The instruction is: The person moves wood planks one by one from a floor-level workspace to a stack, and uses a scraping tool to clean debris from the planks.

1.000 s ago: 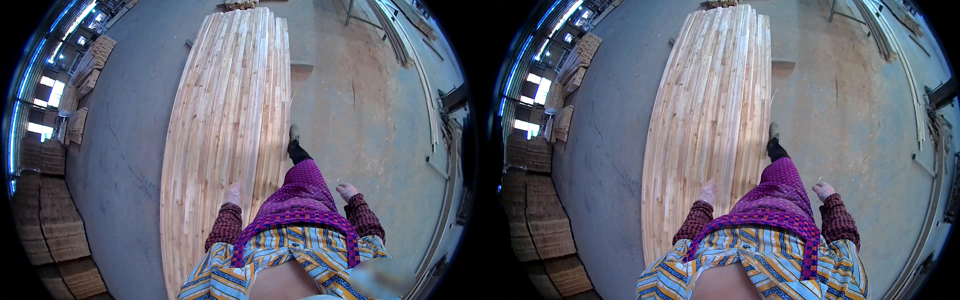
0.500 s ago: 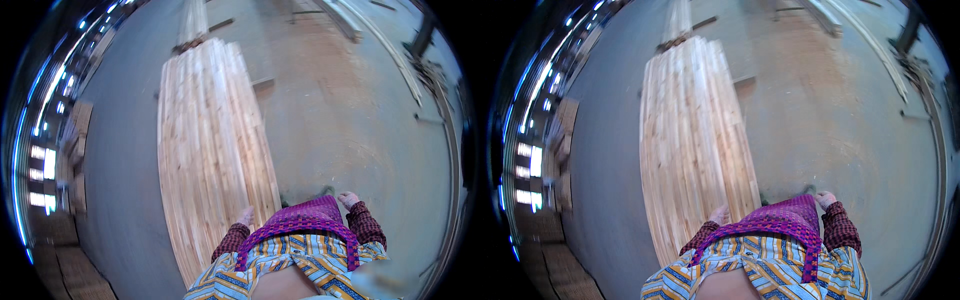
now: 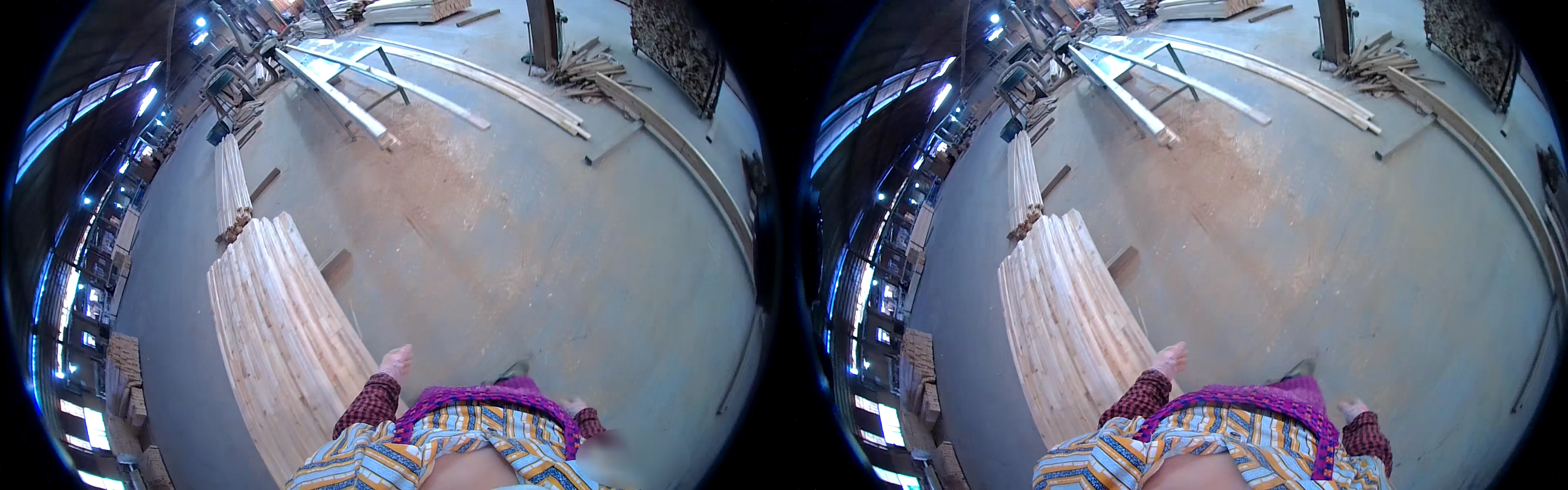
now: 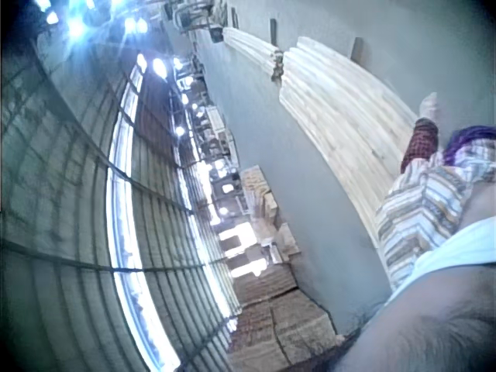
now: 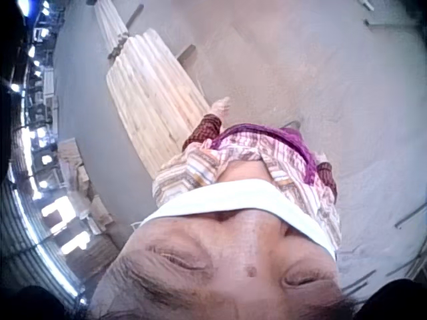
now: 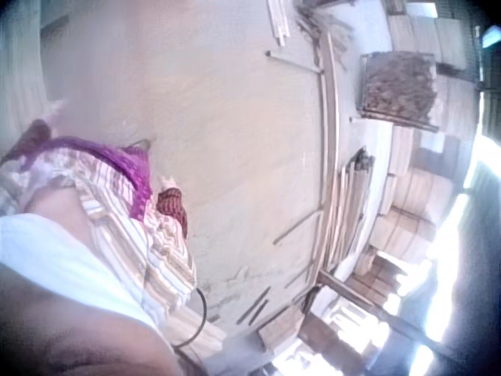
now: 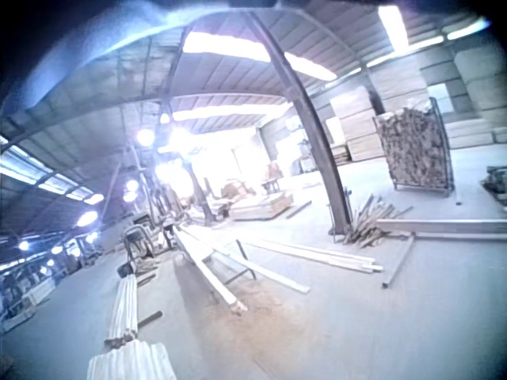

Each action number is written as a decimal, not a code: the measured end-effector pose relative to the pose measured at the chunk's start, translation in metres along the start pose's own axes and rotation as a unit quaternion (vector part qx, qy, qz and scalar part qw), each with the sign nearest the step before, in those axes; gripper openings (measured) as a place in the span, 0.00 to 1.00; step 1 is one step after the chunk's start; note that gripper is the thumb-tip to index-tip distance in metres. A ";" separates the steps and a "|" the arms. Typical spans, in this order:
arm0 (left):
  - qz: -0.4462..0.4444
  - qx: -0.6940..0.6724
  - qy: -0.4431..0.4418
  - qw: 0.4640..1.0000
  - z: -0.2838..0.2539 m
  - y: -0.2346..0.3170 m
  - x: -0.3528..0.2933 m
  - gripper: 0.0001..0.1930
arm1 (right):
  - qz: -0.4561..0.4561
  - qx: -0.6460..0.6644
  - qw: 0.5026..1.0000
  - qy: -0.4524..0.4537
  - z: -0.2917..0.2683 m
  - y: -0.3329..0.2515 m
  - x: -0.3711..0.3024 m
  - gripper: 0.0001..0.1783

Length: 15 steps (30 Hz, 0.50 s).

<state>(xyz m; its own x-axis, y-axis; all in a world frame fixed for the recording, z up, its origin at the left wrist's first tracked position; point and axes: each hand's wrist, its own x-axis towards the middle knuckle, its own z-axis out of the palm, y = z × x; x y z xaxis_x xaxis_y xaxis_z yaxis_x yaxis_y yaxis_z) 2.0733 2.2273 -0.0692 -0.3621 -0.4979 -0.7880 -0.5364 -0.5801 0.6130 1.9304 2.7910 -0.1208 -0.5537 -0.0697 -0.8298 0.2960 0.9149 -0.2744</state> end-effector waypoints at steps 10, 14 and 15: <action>0.021 0.458 -0.085 0.885 0.220 0.057 0.045 0.30 | 0.006 0.293 0.956 0.009 -0.184 -0.037 0.170 0.13; -0.038 0.472 -0.094 0.876 0.289 0.088 0.101 0.31 | -0.054 0.217 0.971 0.081 -0.245 -0.082 0.204 0.16; -0.047 0.476 -0.099 0.873 0.303 0.088 0.123 0.31 | -0.059 0.195 0.975 0.083 -0.273 -0.106 0.187 0.17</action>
<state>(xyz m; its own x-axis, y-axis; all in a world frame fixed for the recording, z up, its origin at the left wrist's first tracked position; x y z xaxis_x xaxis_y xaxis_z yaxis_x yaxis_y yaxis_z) 1.7506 2.3108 -0.1292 -0.3570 -0.3005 -0.8845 -0.9268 0.2323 0.2952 1.5827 2.7890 -0.1144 -0.7107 -0.0699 -0.7000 0.4789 0.6809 -0.5541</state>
